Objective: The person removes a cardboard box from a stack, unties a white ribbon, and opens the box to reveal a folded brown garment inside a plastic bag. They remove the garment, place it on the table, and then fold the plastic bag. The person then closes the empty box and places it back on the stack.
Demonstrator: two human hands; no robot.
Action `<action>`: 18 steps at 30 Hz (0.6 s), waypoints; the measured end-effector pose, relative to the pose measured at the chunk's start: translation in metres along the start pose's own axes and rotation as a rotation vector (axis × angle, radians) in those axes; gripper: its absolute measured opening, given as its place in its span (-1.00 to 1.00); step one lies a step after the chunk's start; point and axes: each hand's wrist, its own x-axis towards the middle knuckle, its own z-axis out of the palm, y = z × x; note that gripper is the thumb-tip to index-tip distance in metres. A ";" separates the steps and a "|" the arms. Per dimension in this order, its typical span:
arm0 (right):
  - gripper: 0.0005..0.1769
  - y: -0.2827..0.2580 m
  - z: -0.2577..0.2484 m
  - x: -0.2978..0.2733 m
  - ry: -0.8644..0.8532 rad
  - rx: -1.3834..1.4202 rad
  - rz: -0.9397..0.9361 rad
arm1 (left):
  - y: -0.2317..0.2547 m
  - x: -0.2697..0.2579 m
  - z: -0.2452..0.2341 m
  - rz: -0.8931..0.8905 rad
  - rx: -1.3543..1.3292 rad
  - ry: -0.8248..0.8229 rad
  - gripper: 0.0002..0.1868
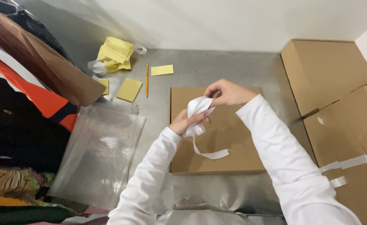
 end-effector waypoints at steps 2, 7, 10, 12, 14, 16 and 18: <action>-0.52 0.021 -0.002 -0.008 0.001 0.141 -0.034 | -0.028 0.023 -0.025 0.034 -0.018 0.053 -0.74; 0.12 0.039 0.061 -0.022 0.065 0.597 -0.151 | -0.020 0.054 -0.047 0.210 -0.060 0.292 -0.74; -0.07 0.046 0.110 -0.030 0.070 0.271 0.034 | 0.011 0.052 -0.043 0.277 -0.101 0.456 -0.66; -0.70 0.071 0.126 -0.031 0.071 0.136 0.097 | 0.034 0.046 -0.040 0.299 -0.224 0.488 -0.65; -0.80 0.097 0.111 -0.035 0.062 0.228 0.099 | 0.039 0.049 -0.056 0.251 -0.264 0.480 -0.66; -0.88 0.106 0.092 -0.038 0.055 0.319 0.099 | 0.034 0.057 -0.075 0.204 -0.302 0.471 -0.67; -0.79 0.098 0.069 -0.039 0.169 0.306 0.070 | 0.017 0.070 -0.100 0.087 -0.052 0.461 -0.63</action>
